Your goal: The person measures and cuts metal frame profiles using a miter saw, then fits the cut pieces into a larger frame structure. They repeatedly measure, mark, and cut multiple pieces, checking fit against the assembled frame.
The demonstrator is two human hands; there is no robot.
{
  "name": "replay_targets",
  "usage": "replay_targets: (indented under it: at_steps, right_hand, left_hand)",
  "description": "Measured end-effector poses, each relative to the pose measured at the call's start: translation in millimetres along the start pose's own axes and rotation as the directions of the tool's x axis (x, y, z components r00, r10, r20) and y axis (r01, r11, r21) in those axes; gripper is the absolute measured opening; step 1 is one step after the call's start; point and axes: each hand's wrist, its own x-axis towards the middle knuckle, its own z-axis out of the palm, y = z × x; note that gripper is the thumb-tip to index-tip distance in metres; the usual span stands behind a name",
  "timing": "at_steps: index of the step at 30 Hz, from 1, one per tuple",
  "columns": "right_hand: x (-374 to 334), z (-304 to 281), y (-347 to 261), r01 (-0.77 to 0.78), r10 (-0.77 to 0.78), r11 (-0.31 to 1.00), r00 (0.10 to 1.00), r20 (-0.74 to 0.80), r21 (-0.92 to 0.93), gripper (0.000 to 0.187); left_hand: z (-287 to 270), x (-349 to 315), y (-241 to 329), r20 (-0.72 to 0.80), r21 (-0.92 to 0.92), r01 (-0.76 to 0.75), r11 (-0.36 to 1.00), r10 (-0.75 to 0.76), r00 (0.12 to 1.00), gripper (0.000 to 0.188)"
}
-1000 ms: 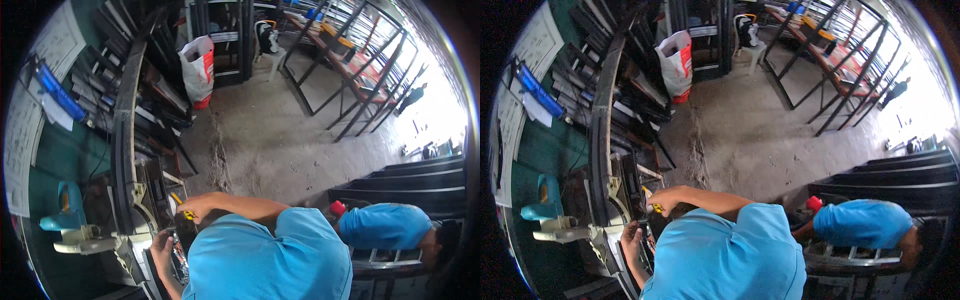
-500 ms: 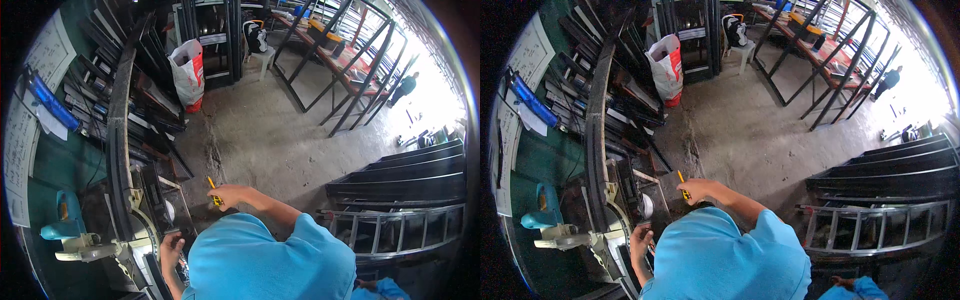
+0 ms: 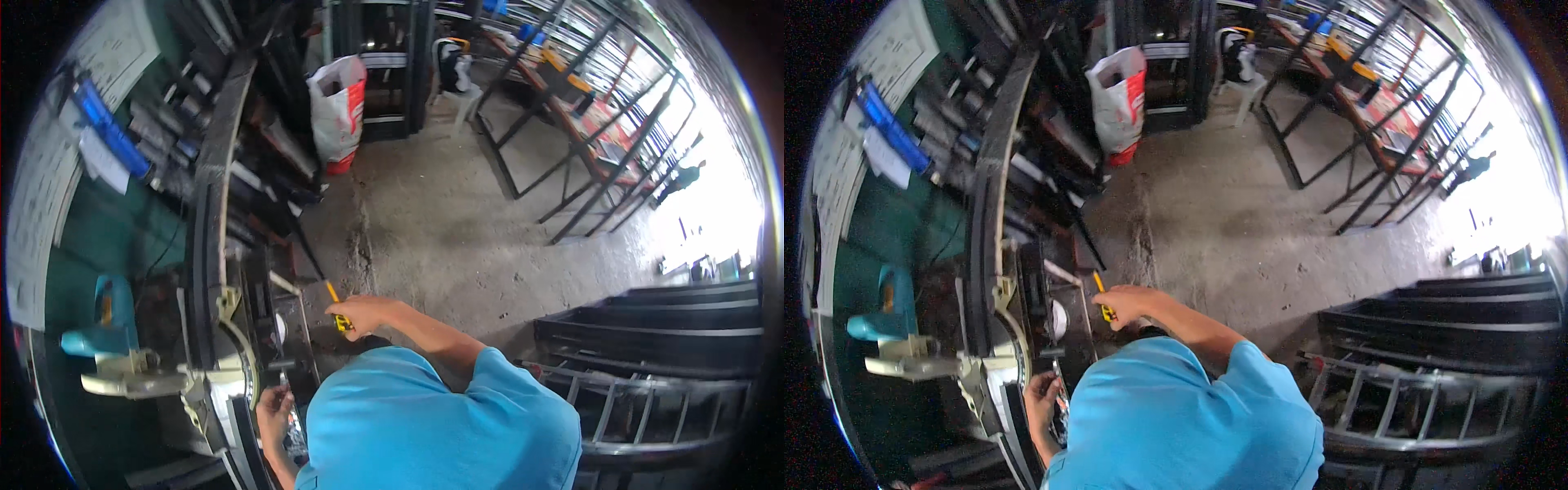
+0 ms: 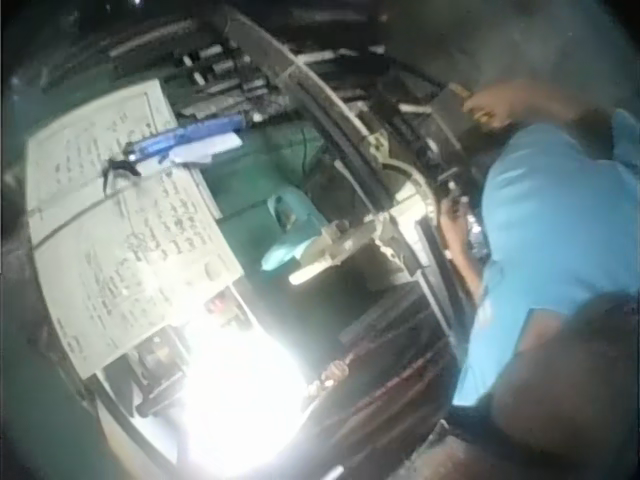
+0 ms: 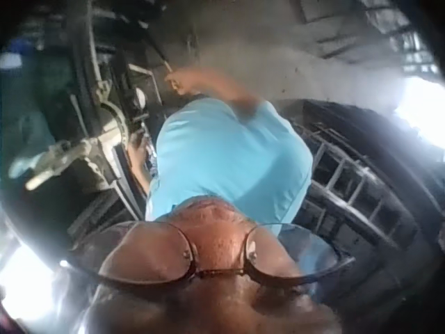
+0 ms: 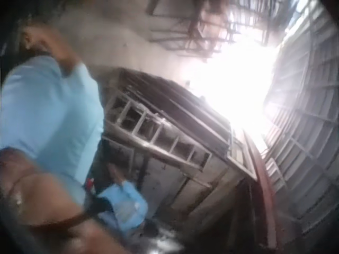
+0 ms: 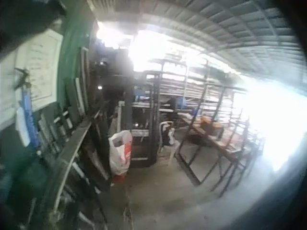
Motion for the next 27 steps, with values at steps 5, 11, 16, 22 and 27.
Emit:
replay_targets:
  at_steps: [5, 11, 16, 22, 27]
  right_hand:
    - [11.8, 16.9, 24.6, 0.056, -0.053, 0.996, 0.997, -0.047, 0.071, 0.075]
    - [42.8, 2.9, 2.7, 0.135, -0.136, 0.990, 0.991, -0.015, -0.041, 0.076]
    - [122.8, -2.2, -16.9, 0.373, -0.373, 0.927, 0.928, 0.001, -0.027, 0.072]
    - [217.9, -9.9, -57.5, 0.420, -0.447, 0.869, 0.893, -0.052, -0.260, 0.056]
    - [290.0, -4.2, -40.3, 0.257, -0.356, 0.822, 0.928, -0.107, -0.509, 0.052]
  left_hand:
    - [-14.8, -17.3, 10.9, -0.319, 0.156, 0.000, 0.988, 0.050, 0.946, 0.017]
    - [-54.8, -53.5, -19.7, -0.676, 0.341, 0.036, 0.939, 0.219, 0.704, 0.022]
    - [-67.8, -87.3, -49.6, -0.871, 0.401, 0.347, 0.848, 0.235, 0.431, 0.037]
    - [-79.3, -114.5, -47.0, -0.915, 0.350, 0.679, 0.645, 0.082, 0.394, 0.062]
    - [-81.9, -127.1, -67.3, -0.914, 0.241, 0.745, 0.622, -0.112, 0.389, 0.054]
